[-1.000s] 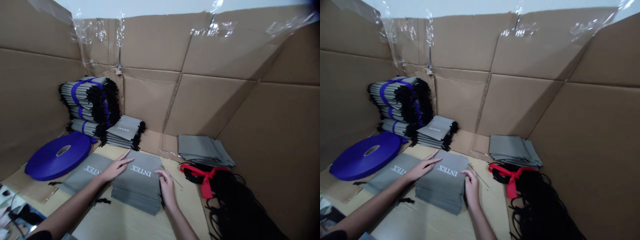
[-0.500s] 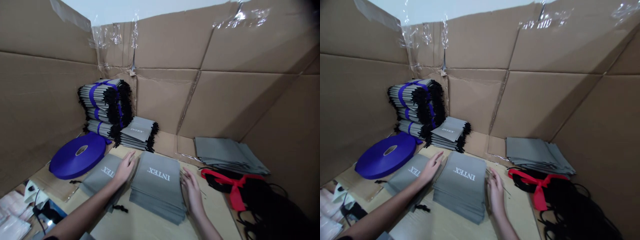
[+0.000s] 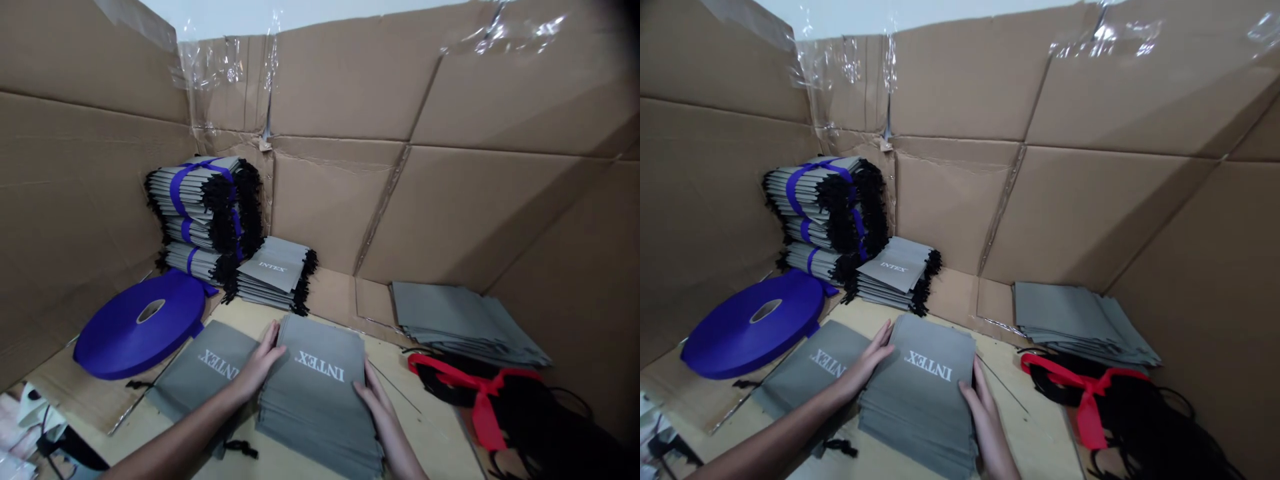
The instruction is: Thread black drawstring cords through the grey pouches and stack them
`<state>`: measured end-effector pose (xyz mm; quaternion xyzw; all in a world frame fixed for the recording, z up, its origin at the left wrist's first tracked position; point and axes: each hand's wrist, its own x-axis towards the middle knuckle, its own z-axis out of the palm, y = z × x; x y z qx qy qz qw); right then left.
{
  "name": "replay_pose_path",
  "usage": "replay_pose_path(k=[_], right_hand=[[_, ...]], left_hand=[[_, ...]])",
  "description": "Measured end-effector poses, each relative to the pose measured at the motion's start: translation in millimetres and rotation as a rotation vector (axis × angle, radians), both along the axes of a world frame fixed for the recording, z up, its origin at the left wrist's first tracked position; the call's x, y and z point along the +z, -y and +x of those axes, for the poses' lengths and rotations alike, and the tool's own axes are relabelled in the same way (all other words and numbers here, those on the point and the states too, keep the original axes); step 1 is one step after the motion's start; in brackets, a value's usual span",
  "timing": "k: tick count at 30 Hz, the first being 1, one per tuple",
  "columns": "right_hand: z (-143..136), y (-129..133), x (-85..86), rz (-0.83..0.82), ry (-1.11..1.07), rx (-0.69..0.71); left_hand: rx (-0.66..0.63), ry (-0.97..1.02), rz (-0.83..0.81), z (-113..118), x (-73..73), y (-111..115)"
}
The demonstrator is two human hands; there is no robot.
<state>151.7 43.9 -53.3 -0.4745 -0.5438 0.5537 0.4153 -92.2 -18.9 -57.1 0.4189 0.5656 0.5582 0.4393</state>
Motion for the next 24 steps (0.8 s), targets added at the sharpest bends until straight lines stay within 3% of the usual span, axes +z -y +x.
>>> replay_pose_path(k=[6, 15, 17, 21, 24], right_hand=[[8, -6, -3.2, 0.020, 0.017, 0.051], [14, -17, -11.4, 0.047, 0.049, 0.060], [14, -20, -13.5, 0.038, 0.062, 0.049], [16, -25, -19.0, -0.014, 0.093, 0.034], [18, -28, -22.8, -0.025, 0.110, 0.005]], left_hand=[[-0.145, -0.112, 0.056, 8, 2.6, 10], [-0.228, -0.139, 0.117, 8, 9.5, 17], [-0.192, -0.023, 0.108, 7, 6.2, 12], [0.054, 0.301, 0.008, 1, 0.0, -2], [0.069, 0.371, -0.016, -3, 1.4, -3]])
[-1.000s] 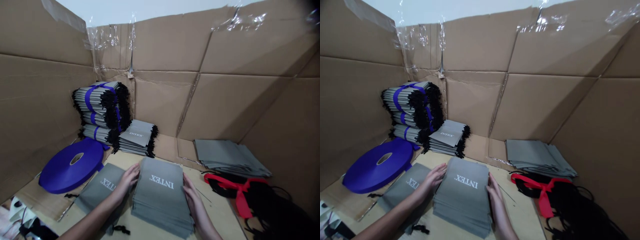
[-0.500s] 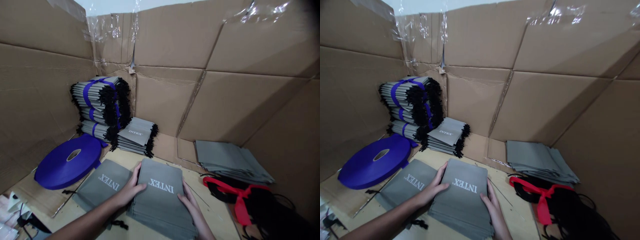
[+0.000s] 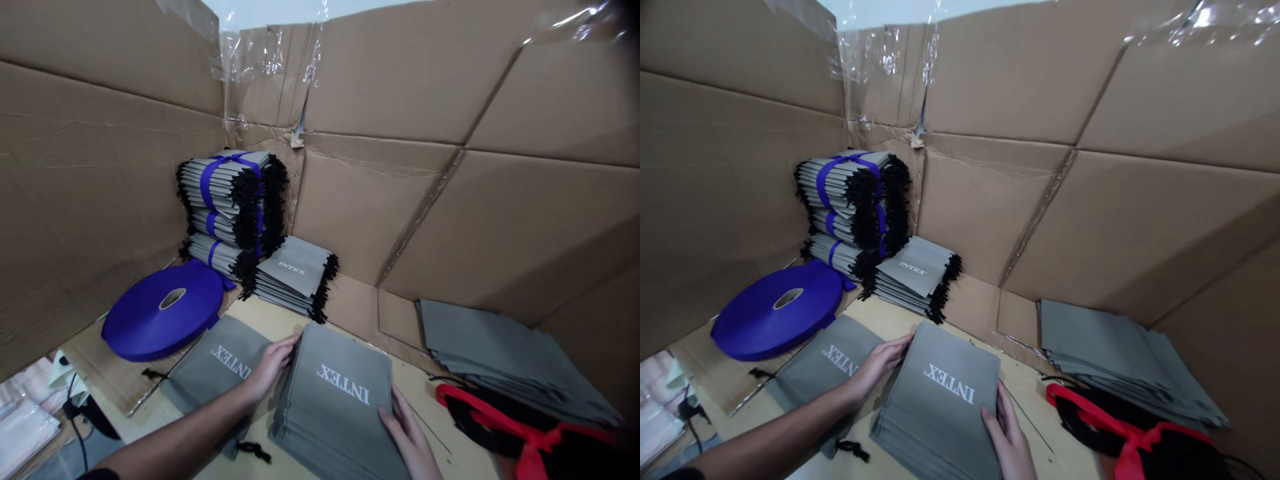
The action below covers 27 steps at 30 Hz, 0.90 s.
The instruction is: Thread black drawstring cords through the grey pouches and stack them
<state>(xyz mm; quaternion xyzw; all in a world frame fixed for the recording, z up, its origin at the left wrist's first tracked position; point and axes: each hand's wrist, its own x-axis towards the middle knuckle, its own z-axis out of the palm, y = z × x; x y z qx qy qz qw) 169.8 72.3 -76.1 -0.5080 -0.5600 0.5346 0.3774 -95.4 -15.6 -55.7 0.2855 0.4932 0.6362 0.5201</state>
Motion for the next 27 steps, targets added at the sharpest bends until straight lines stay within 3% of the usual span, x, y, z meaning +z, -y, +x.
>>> replay_pose_path(k=[5, 11, 21, 27], right_hand=[[-1, 3, 0.2, 0.002, 0.028, -0.028], [-9, 15, 6.5, 0.079, 0.077, -0.030], [3, 12, 11.7, 0.151, 0.319, 0.124], [-2, 16, 20.6, 0.171, 0.317, 0.199]], left_hand=[[-0.016, 0.009, 0.033, 1, 2.9, 5], [0.054, -0.144, -0.001, -3, -3.2, 0], [-0.141, -0.485, 0.047, -4, 13.9, 9], [-0.214, -0.666, 0.060, -4, 11.4, 16]])
